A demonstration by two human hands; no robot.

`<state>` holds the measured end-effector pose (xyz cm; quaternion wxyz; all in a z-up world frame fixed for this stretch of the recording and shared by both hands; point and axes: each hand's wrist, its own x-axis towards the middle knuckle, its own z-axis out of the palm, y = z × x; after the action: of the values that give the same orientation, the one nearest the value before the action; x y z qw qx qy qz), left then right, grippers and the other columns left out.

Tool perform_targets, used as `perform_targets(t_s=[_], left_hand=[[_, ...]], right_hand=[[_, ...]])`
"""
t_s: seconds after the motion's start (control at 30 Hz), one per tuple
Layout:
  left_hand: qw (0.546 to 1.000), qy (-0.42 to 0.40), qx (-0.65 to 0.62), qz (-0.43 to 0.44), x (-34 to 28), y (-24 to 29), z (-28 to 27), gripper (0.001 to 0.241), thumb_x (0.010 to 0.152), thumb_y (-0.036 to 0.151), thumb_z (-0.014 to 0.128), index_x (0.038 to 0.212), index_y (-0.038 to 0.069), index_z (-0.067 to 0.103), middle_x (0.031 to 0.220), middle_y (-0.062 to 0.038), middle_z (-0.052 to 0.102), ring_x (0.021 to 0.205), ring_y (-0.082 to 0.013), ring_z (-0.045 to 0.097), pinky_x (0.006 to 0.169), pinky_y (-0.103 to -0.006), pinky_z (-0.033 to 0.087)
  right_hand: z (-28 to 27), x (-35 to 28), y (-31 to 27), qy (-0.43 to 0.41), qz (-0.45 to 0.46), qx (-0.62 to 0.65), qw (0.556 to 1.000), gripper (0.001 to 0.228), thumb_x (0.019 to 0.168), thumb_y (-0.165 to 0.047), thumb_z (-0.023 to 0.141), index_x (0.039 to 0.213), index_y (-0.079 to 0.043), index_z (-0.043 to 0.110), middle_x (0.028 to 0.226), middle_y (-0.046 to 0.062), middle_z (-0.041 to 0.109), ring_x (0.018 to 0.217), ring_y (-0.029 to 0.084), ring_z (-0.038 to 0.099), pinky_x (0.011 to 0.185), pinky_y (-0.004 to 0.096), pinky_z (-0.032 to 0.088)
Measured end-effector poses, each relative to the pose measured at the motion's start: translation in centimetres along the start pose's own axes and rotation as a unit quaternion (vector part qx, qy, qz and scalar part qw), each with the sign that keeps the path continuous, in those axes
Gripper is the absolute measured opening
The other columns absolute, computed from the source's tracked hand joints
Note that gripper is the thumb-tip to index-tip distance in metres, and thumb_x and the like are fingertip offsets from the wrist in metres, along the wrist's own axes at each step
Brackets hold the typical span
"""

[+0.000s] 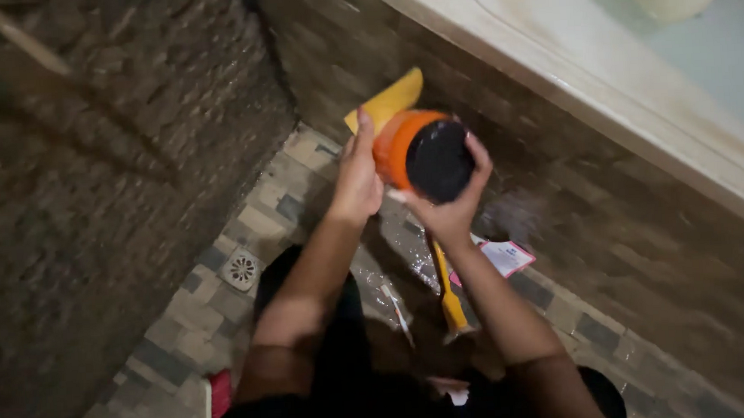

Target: The person cleans a plastic corner organizer shelf by hand with a yellow sponge, wipes several bottles and containers, and repositions the organizer on the edge of a bathtub.

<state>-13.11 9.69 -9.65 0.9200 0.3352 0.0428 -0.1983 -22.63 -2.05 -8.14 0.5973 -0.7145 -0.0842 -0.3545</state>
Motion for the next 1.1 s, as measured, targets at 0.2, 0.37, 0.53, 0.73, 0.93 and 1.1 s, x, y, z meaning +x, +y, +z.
perform_targets(t_s=[0.2, 0.37, 0.53, 0.73, 0.93, 1.1], left_hand=[[0.994, -0.086, -0.010, 0.066, 0.5, 6.9, 6.2, 0.066, 0.105, 0.050, 0.047, 0.149, 0.001, 0.043, 0.145, -0.012, 0.058, 0.138, -0.0252, 0.053, 0.115, -0.0401, 0.045], [0.974, -0.160, 0.075, 0.143, 5.6, 10.7, 11.1, 0.067, 0.107, 0.050, 0.047, 0.150, -0.001, 0.047, 0.146, -0.012, 0.059, 0.136, -0.0248, 0.055, 0.110, -0.0392, 0.048], [0.916, -0.093, 0.225, 0.319, 13.0, 10.1, 13.5, 0.057, 0.107, 0.051, 0.048, 0.137, 0.004, 0.061, 0.126, -0.014, 0.073, 0.116, -0.0249, 0.073, 0.086, -0.0390, 0.062], [0.697, 0.056, 0.533, 0.477, 17.0, 8.8, 14.4, 0.030, 0.107, 0.034, 0.058, 0.112, 0.009, 0.072, 0.109, -0.016, 0.070, 0.097, -0.0393, 0.069, 0.081, -0.0478, 0.054], [0.687, 0.062, 0.530, 0.493, 13.6, 9.8, 15.9, 0.025, 0.097, 0.028, 0.062, 0.112, 0.013, 0.074, 0.108, -0.012, 0.071, 0.094, -0.0377, 0.068, 0.079, -0.0473, 0.053], [0.665, 0.048, 0.578, 0.471, 12.8, 11.1, 16.6, 0.021, 0.101, 0.029, 0.062, 0.109, 0.013, 0.073, 0.107, -0.010, 0.071, 0.095, -0.0362, 0.068, 0.079, -0.0471, 0.053]], right_hand=[[-0.6, 9.2, -4.7, -0.028, 0.031, 0.134, 0.990, 0.091, 0.086, -0.021, 0.089, 0.158, -0.010, 0.035, 0.154, 0.012, 0.040, 0.148, 0.027, 0.045, 0.129, 0.042, 0.036], [-2.5, 18.0, -7.6, -0.068, 0.152, 0.387, 0.907, 0.074, 0.092, -0.028, 0.080, 0.151, -0.017, 0.037, 0.154, 0.008, 0.048, 0.146, 0.028, 0.050, 0.125, 0.050, 0.046], [-4.6, 25.1, -6.9, -0.183, 0.221, 0.456, 0.843, 0.058, 0.105, -0.048, 0.063, 0.146, -0.008, 0.051, 0.130, 0.011, 0.063, 0.113, 0.029, 0.067, 0.073, 0.041, 0.056], [-4.8, 31.0, -5.8, -0.172, 0.203, 0.357, 0.895, 0.063, 0.100, -0.049, 0.064, 0.148, -0.009, 0.053, 0.132, 0.010, 0.065, 0.113, 0.028, 0.069, 0.065, 0.035, 0.055], [-5.4, 38.7, -2.0, -0.190, 0.235, 0.373, 0.877, 0.063, 0.094, -0.060, 0.062, 0.134, -0.010, 0.060, 0.119, 0.010, 0.068, 0.108, 0.029, 0.070, 0.069, 0.040, 0.058], [-6.7, 45.5, 5.0, -0.160, 0.148, 0.313, 0.924, 0.058, 0.094, -0.057, 0.065, 0.127, -0.009, 0.062, 0.119, 0.008, 0.068, 0.114, 0.026, 0.070, 0.082, 0.040, 0.055]])
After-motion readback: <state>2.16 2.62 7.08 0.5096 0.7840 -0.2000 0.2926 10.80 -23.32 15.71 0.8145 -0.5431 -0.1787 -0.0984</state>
